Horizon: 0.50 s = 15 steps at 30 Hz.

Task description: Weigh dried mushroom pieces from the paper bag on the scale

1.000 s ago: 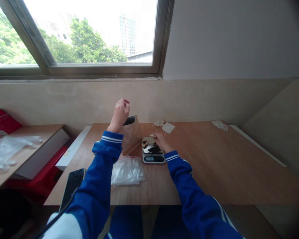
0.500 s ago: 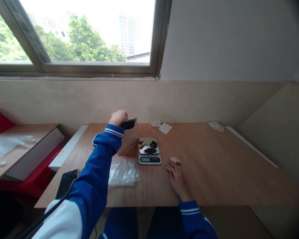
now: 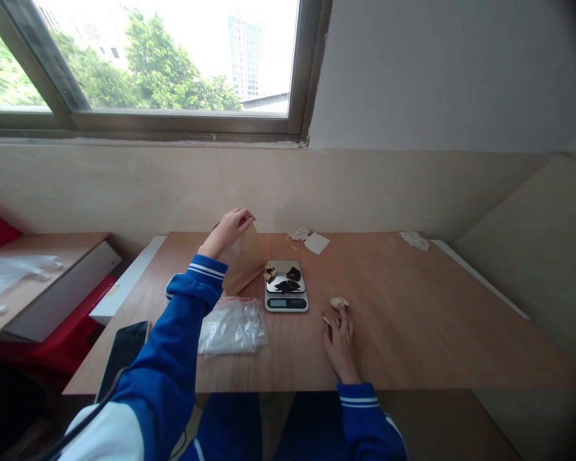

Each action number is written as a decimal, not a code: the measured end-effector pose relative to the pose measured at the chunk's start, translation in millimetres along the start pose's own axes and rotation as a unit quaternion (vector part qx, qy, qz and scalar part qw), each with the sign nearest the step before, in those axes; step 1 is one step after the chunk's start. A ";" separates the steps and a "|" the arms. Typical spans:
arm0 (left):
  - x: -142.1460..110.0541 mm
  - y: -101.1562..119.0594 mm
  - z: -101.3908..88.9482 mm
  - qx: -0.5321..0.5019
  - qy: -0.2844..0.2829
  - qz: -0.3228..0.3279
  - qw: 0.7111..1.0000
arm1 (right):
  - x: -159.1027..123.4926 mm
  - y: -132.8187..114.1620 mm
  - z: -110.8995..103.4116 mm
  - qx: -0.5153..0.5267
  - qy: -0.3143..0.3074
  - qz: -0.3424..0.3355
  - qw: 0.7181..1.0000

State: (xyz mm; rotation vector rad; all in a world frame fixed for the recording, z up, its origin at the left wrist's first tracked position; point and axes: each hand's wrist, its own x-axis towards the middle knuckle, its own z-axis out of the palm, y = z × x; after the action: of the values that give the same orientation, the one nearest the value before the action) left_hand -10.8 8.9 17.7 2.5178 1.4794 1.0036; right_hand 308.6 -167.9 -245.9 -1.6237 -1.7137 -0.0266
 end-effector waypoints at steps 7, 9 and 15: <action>-17.6 -6.2 -5.7 0.021 0.011 -0.059 0.998 | 0.7 3.4 0.7 -0.018 0.000 -0.016 1.000; -15.7 -8.8 -7.0 0.040 -0.061 -0.112 0.991 | 1.3 3.4 0.6 -0.018 0.004 -0.019 1.000; 6.5 -10.2 -12.4 0.032 -0.242 -0.168 0.955 | 2.2 1.5 1.4 -0.021 0.010 -0.012 1.000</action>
State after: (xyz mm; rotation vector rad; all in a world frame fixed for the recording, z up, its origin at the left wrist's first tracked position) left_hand -23.3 16.2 27.1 2.2078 1.7002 0.2661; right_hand 309.4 -165.1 -246.4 -1.6268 -1.7277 -0.0907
